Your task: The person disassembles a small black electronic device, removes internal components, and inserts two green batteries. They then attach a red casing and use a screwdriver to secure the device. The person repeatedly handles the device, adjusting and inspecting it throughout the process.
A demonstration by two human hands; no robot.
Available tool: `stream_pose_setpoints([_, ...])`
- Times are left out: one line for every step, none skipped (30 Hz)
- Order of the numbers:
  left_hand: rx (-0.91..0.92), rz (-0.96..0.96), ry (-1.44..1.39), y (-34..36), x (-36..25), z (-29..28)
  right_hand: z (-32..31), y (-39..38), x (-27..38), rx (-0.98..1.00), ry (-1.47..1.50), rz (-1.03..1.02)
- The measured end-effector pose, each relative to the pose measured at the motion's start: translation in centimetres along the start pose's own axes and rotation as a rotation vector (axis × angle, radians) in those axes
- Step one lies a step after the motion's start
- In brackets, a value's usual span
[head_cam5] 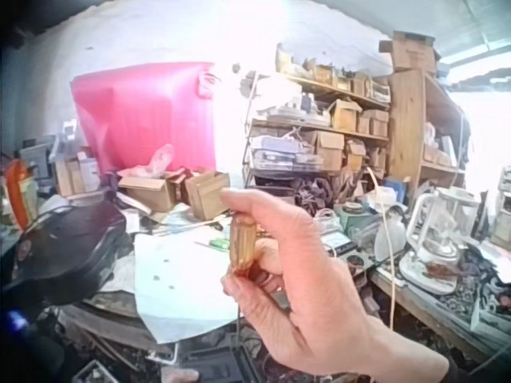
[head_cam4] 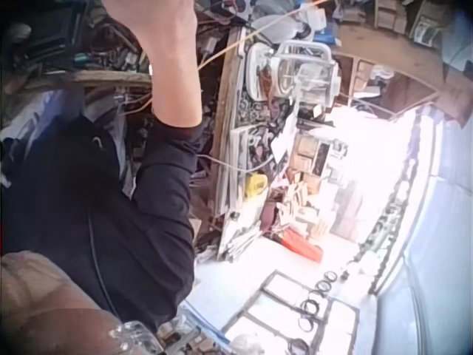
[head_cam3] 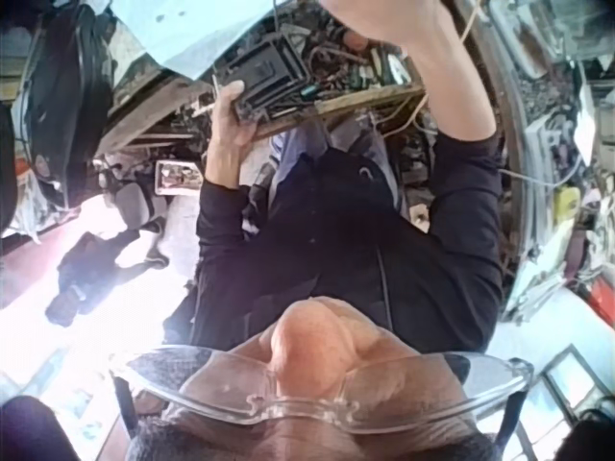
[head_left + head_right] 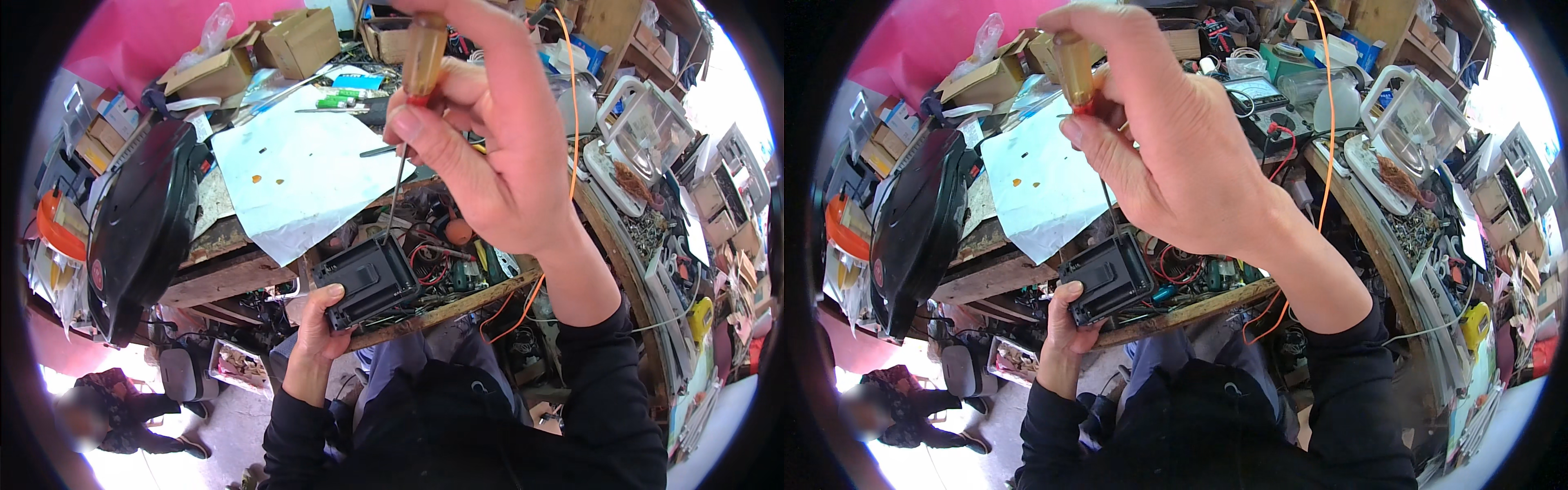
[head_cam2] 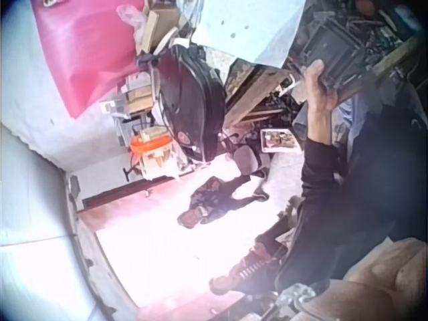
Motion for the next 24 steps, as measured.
stream_pose_setpoints([0.003,0.001,0.003,0.0,0.0,-0.1,0.1,-0.1,-0.2,0.001,-0.018,-0.004])
stream_pose_setpoints([0.006,0.003,0.005,0.1,0.0,-0.2,0.2,-0.2,-0.3,0.003,-0.031,-0.006])
stream_pose_setpoints([0.017,0.001,0.009,0.1,0.1,-0.4,0.2,-0.3,-0.4,0.005,-0.043,-0.008])
stream_pose_setpoints([0.028,0.0,0.013,0.2,0.1,-0.7,0.2,-0.4,-0.6,0.005,-0.051,-0.013])
stream_pose_setpoints([0.038,-0.002,0.017,0.2,0.1,-0.8,0.3,-0.5,-0.8,0.006,-0.059,-0.013])
stream_pose_setpoints([0.041,-0.003,0.016,0.2,0.1,-0.9,0.4,-0.5,-0.8,0.002,-0.058,-0.012])
stream_pose_setpoints([0.043,-0.005,0.015,0.2,0.1,-1.0,0.4,-0.5,-0.9,0.001,-0.065,-0.01])
stream_pose_setpoints([0.045,-0.006,0.014,0.2,0.1,-1.1,0.5,-0.5,-0.9,-0.002,-0.073,-0.009])
stream_pose_setpoints([0.039,-0.012,0.013,0.2,0.1,-1.0,0.8,-0.7,-1.4,-0.024,-0.09,-0.037])
stream_pose_setpoints([0.034,-0.019,0.013,0.2,0.1,-0.9,0.8,-0.7,-1.5,-0.035,-0.104,-0.05])
stream_pose_setpoints([0.028,-0.025,0.013,0.2,0.1,-0.8,0.9,-0.7,-1.6,-0.045,-0.117,-0.063])
stream_pose_setpoints([0.022,-0.021,0.016,0.2,0.1,-0.8,1.0,-0.7,-1.7,-0.043,-0.122,-0.062])
stream_pose_setpoints([0.016,-0.018,0.019,0.1,0.0,-0.6,1.0,-0.8,-1.7,-0.04,-0.127,-0.061])
stream_pose_setpoints([0.01,-0.015,0.022,0.0,0.0,-0.5,1.0,-0.8,-1.8,-0.038,-0.133,-0.059])
stream_pose_setpoints([0.012,-0.014,0.018,0.0,0.0,-0.4,1.0,-0.8,-1.8,-0.035,-0.14,-0.058])
stream_pose_setpoints([0.013,-0.014,0.013,0.0,0.0,-0.3,1.0,-0.8,-1.7,-0.034,-0.131,-0.05])
stream_pose_setpoints([0.015,-0.015,0.013,0.0,0.0,-0.4,1.0,-0.8,-1.7,-0.033,-0.121,-0.043])
stream_pose_setpoints([0.016,-0.015,0.014,0.0,0.1,-0.4,1.1,-0.8,-1.5,-0.035,-0.093,-0.03])
stream_pose_setpoints([0.016,-0.015,0.018,0.1,0.1,-0.7,1.1,-0.7,-1.3,-0.036,-0.066,-0.016])
stream_pose_setpoints([0.016,-0.015,0.022,0.2,0.2,-0.9,1.1,-0.6,-1.1,-0.037,-0.038,-0.003])
stream_pose_setpoints([0.012,-0.016,0.017,0.3,0.2,-1.0,1.2,-0.6,-0.9,-0.039,-0.013,0.01])
stream_pose_setpoints([0.008,-0.016,0.012,0.3,0.3,-1.1,1.3,-0.7,-1.0,-0.026,-0.012,-0.001])
stream_pose_setpoints([0.003,-0.016,0.007,0.3,0.3,-1.2,1.5,-0.8,-1.1,-0.013,-0.01,-0.012])
stream_pose_setpoints([-0.002,-0.018,0.003,0.3,0.3,-1.1,1.9,-1.2,-1.9,0.015,-0.031,-0.046])
Point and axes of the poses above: each hand's wrist, its own y-axis towards the middle knuckle, its own z-axis out of the palm, x = y × z, the point moved 1 cm from there along y, towards the middle knuckle, and after that the axes turned 2 degrees about -x, right-handed, at the moved point
